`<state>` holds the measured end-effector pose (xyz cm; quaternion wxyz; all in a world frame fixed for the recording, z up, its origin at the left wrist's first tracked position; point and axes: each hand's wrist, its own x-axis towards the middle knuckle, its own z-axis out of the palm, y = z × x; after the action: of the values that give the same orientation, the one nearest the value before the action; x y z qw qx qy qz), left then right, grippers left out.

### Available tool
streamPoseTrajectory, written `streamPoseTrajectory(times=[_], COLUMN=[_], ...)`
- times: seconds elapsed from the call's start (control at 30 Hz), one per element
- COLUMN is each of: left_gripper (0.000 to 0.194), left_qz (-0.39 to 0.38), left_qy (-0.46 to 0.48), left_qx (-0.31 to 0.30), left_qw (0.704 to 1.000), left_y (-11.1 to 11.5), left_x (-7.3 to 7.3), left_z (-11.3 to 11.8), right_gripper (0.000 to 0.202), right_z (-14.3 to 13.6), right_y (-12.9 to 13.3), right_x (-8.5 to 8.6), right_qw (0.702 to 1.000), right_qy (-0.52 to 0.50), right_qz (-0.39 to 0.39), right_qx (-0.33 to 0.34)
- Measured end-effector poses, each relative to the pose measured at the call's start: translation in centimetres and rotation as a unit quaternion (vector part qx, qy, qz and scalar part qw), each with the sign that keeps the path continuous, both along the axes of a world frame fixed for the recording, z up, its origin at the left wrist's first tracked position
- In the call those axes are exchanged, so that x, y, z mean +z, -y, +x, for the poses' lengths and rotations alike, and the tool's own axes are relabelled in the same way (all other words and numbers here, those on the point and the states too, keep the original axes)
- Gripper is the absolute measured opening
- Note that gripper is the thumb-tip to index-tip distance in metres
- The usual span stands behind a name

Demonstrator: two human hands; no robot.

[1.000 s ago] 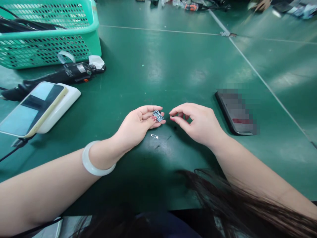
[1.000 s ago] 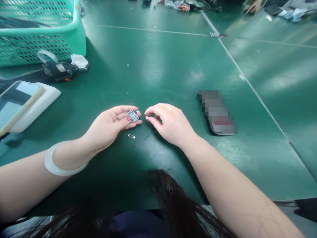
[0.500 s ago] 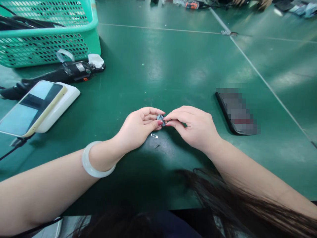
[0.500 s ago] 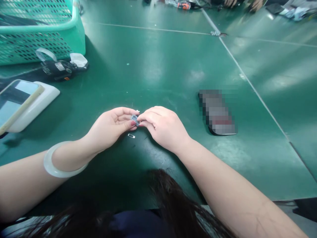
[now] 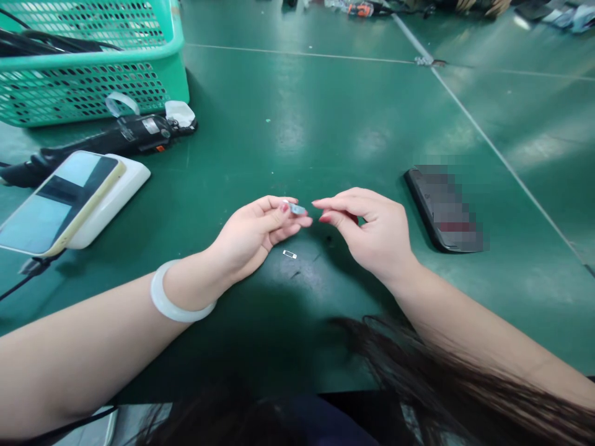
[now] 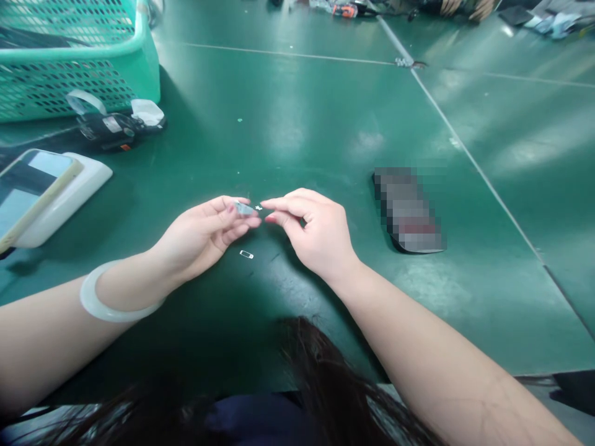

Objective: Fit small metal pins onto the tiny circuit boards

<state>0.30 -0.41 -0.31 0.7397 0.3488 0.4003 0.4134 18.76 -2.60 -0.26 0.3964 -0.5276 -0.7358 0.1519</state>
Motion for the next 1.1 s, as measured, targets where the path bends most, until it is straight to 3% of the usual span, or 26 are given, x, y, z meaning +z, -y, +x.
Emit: streamPoseTrajectory(times=[0.13,0.3,0.63,0.87,1.1], left_gripper=[0.006,0.006,0.019,0.025,0.025], left_qz=[0.001,0.017,0.056,0.054,0.059], left_qy=[0.044,0.031,-0.076,-0.074,-0.083], left_qx=[0.067,0.082,0.021,0.029,0.024], left_qw=[0.997,0.996,0.995,0.995,0.995], left_y=[-0.4,-0.3,0.3,0.3,0.4], left_x=[-0.2,-0.4,-0.4,-0.3,-0.3], left_z=[-0.1,0.1,0.5,0.4,0.4], right_gripper=[0.019,0.026,0.019,0.008,0.017], right_z=[0.2,-0.9,-1.8,-1.1,-0.6], right_y=[-1.2,-2.4,-3.4,-3.6,-3.6], right_x=[-1.1,-2.0,-2.1,-2.0,-2.0], right_qw=[0.996,0.982,0.987,0.989,0.990], right_qy=[0.089,0.182,0.149,0.130,0.127], right_qz=[-0.024,-0.022,-0.054,-0.066,-0.050], right_qx=[0.014,0.041,-0.014,-0.027,-0.035])
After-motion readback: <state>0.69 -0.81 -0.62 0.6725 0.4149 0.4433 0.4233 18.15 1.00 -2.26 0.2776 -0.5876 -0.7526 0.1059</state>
